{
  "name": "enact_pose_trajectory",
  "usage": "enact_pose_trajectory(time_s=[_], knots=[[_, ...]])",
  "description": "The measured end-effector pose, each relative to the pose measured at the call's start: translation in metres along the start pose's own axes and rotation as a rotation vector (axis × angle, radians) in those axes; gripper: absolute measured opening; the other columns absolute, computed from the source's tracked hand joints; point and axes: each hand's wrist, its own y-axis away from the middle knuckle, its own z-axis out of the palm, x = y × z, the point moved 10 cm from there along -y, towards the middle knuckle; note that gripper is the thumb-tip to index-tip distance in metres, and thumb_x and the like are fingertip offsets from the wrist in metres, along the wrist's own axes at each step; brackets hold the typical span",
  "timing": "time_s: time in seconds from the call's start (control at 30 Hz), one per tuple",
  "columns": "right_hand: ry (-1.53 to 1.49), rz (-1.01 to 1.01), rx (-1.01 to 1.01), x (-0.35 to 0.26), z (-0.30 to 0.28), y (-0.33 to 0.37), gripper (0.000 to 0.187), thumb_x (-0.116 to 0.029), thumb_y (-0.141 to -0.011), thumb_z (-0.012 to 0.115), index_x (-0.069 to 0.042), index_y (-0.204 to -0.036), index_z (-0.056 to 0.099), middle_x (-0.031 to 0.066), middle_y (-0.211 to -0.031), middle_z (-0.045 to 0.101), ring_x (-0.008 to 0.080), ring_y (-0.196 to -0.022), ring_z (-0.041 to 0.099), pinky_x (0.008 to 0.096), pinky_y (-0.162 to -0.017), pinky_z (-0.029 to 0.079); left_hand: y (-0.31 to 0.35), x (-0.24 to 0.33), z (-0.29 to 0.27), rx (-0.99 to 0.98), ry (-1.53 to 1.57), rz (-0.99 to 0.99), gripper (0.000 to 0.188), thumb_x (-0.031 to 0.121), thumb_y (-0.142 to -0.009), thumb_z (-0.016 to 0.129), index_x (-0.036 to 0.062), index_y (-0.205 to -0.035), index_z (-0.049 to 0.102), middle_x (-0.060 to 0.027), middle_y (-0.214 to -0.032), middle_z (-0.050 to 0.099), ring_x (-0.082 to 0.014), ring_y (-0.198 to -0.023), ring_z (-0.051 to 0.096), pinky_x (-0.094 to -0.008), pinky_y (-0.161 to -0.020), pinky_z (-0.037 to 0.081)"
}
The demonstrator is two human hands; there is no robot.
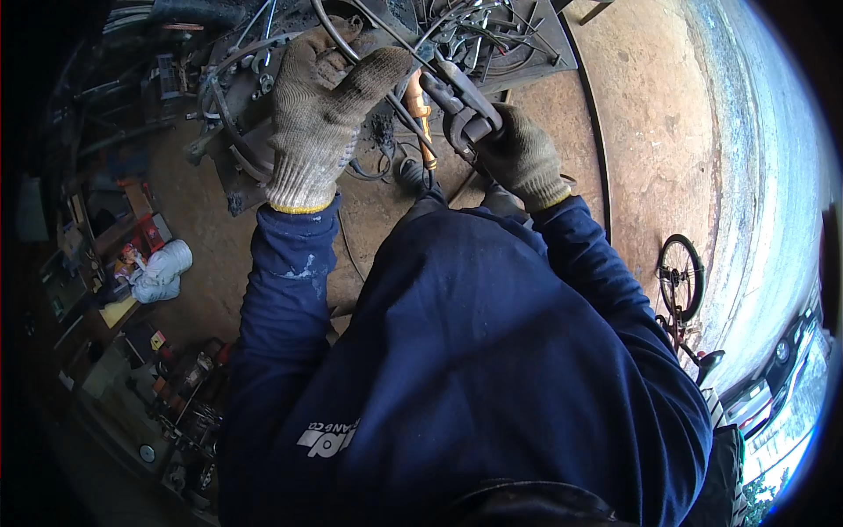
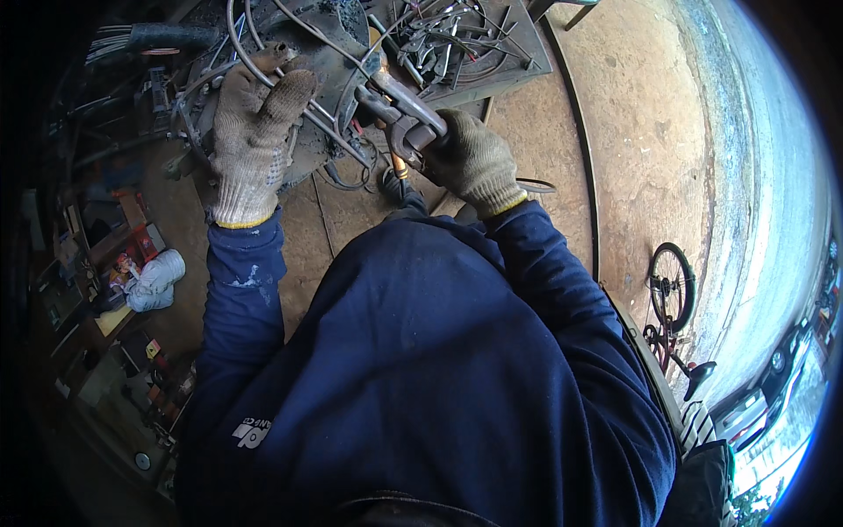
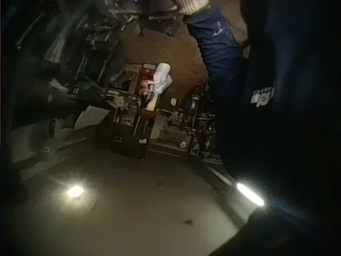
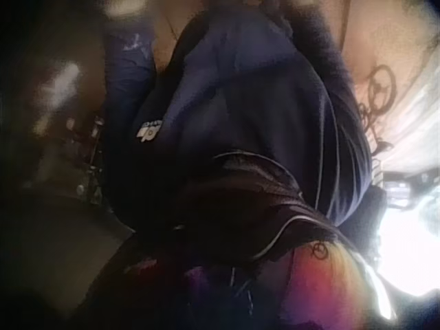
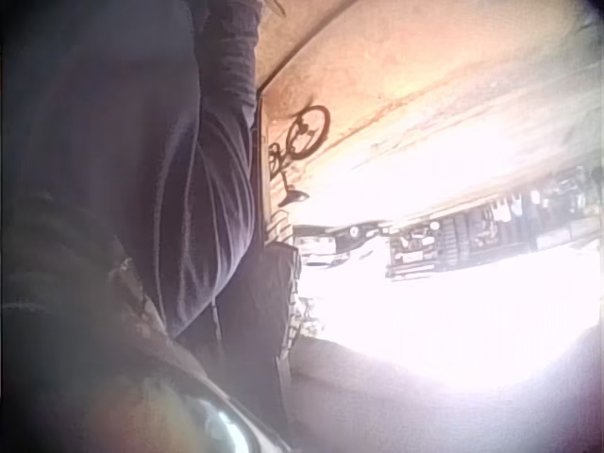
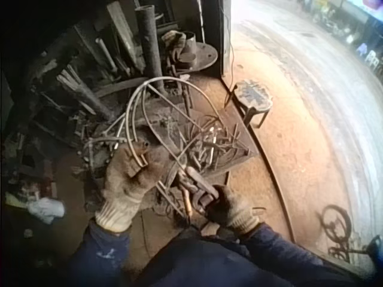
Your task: The person uses a welding tool to join metal rods together, creating a wireframe structure on a workbench. They hold the metal pieces in place by hand and apply the welder to multiple joints, creating sparks as the metal is fused.
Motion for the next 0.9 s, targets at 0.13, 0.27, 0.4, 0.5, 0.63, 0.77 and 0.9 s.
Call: enact_pose_trajectory(time_s=[0.13,0.27,0.4,0.5,0.63,0.77,0.9], knots=[[0.038,0.005,-0.037,-0.002,0.002,-0.001,0.048,-0.028,-0.082,0.076,-0.006,-0.122,0.061,0.0179,-0.099,0.07,0.033,-0.091,0.07,0.0401,-0.078,0.055,-0.003,-0.001,0.003,-0.069,0.009,-0.023,0.034,0.007,-0.094,0.068,-0.0028,-0.124,0.055,-0.0117,-0.109,0.061,-0.0201,-0.101,0.066,-0.0327,-0.093,0.058],[0.056,-0.021,-0.014,-0.004,0.001,0.0,0.046,-0.026,-0.082,0.075,-0.006,-0.122,0.062,0.0173,-0.097,0.07,0.0325,-0.09,0.07,0.0399,-0.077,0.055,-0.001,-0.002,0.005,-0.045,0.154,0.009,0.036,0.006,-0.091,0.071,-0.0023,-0.122,0.055,-0.0114,-0.109,0.061,-0.0199,-0.102,0.066,-0.0325,-0.093,0.059],[0.074,-0.025,0.005,-0.005,-0.001,0.001,0.044,-0.025,-0.083,0.074,-0.006,-0.121,0.062,0.0167,-0.096,0.07,0.0317,-0.089,0.07,0.0395,-0.076,0.056,-0.001,0.0,0.005,-0.032,0.073,-0.03,0.04,0.008,-0.088,0.075,-0.0013,-0.121,0.056,-0.0099,-0.109,0.061,-0.0177,-0.1,0.065,-0.0305,-0.091,0.059],[0.087,-0.027,0.011,-0.009,-0.003,0.002,0.042,-0.023,-0.083,0.073,-0.007,-0.12,0.062,0.0157,-0.095,0.07,0.0309,-0.087,0.07,0.0394,-0.076,0.055,-0.002,0.002,0.004,0.022,0.082,-0.046,0.043,0.01,-0.08,0.083,-0.0005,-0.112,0.057,-0.0097,-0.102,0.067,-0.0162,-0.094,0.068,-0.028,-0.084,0.059],[0.081,-0.036,0.011,-0.012,-0.005,0.003,0.039,-0.022,-0.084,0.071,-0.007,-0.119,0.063,0.0146,-0.093,0.07,0.0306,-0.085,0.07,0.0393,-0.075,0.055,-0.004,0.01,0.006,0.035,0.067,-0.031,0.045,0.011,-0.076,0.087,-0.0007,-0.107,0.057,-0.0097,-0.098,0.07,-0.0157,-0.09,0.07,-0.0271,-0.081,0.06],[0.088,-0.045,0.021,-0.017,-0.008,0.005,0.038,-0.022,-0.084,0.07,-0.008,-0.118,0.063,0.0155,-0.092,0.069,0.032,-0.085,0.07,0.0402,-0.074,0.055,0.0,-0.008,0.007,0.059,0.285,-0.164,0.047,0.01,-0.075,0.087,-0.0013,-0.108,0.056,-0.0099,-0.098,0.069,-0.0161,-0.088,0.071,-0.0276,-0.079,0.061],[0.108,-0.008,-0.001,-0.017,-0.008,0.004,0.037,-0.024,-0.084,0.069,-0.008,-0.117,0.064,0.0164,-0.093,0.07,0.0332,-0.086,0.07,0.0418,-0.075,0.055,0.002,-0.009,0.013,0.047,0.444,-0.23,0.049,0.009,-0.075,0.087,-0.0021,-0.11,0.054,-0.0098,-0.097,0.068,-0.0168,-0.087,0.071,-0.0285,-0.077,0.062]])
